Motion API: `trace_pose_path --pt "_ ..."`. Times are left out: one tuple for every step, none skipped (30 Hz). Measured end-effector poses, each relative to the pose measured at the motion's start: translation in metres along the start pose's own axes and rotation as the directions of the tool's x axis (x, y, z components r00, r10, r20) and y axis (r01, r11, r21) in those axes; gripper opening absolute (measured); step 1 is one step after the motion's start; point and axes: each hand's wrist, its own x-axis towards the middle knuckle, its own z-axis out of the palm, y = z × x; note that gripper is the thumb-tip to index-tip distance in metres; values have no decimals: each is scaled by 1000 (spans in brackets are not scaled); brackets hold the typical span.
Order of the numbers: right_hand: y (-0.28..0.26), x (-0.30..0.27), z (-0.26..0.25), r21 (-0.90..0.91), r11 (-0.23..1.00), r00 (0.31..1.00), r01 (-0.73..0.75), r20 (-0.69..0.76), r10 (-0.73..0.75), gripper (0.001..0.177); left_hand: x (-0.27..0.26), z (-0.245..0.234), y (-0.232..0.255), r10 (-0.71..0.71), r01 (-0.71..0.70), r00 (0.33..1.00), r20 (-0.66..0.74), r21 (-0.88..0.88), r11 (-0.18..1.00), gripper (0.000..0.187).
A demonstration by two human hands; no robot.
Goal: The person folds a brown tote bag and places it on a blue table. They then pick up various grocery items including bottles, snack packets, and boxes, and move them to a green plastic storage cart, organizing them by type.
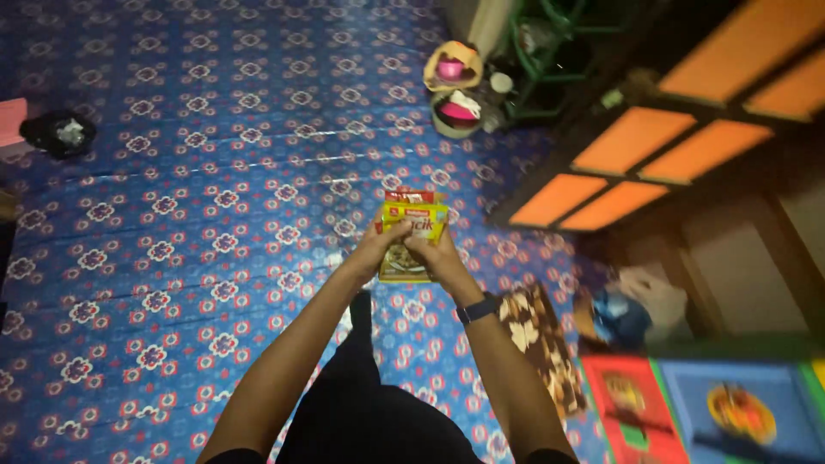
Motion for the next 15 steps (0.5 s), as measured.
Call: trace_pose_path --pt "1 33 -2 3 1000 1000 -7 16 6 66 26 -13 11 12 -12 1000 -8 -15 1000 55" --pt "1 66 -4 11 1000 1000 -8 21 8 66 52 -24 20 13 -13 1000 -6 -24 1000 53" --pt "1 97 -6 18 1000 1000 -10 26 9 66 79 -34 30 14 -14 1000 -5 -33 999 52" --pt "-2 127 -8 47 999 1000 -18 16 17 68 110 -43 43 16 -15 1000 7 -35 999 50" --pt "-7 155 -11 75 997 1000 -25 7 24 71 137 -49 54 6 -5 1000 14 -39 999 51" --pt "-14 181 -16 101 995 1000 -28 -4 29 74 163 -51 62 -2 4 1000 26 -45 999 52" --pt "-18 204 -20 82 996 999 26 -28 -24 73 191 -53 70 -11 12 999 38 -50 999 53" --pt "-23 224 -27 58 995 996 77 -52 -75 72 221 -54 75 -30 32 998 54 -33 999 53" --pt "-30 249 -36 32 991 989 128 -74 -125 71 251 -56 79 -50 52 996 70 -15 999 53" --pt "-34 271 -41 52 990 984 133 -127 -126 73 277 -60 82 -77 77 993 87 5 997 53" --pt "-39 292 -49 73 988 976 140 -180 -125 76 309 -62 86 -80 82 990 120 -13 997 49" --pt "-42 311 -62 100 985 963 141 -245 -113 79 343 -61 84 -99 104 983 154 -28 994 47" --pt "-45 330 -78 115 986 955 120 -287 -83 74 376 -57 81 -117 127 975 187 -44 991 45" --pt "-50 353 -93 127 986 945 111 -321 -65 70 407 -55 81 -123 124 977 175 4 992 43" --pt "-54 375 -106 141 985 934 103 -355 -47 65 436 -52 81 -128 120 978 164 52 991 42"
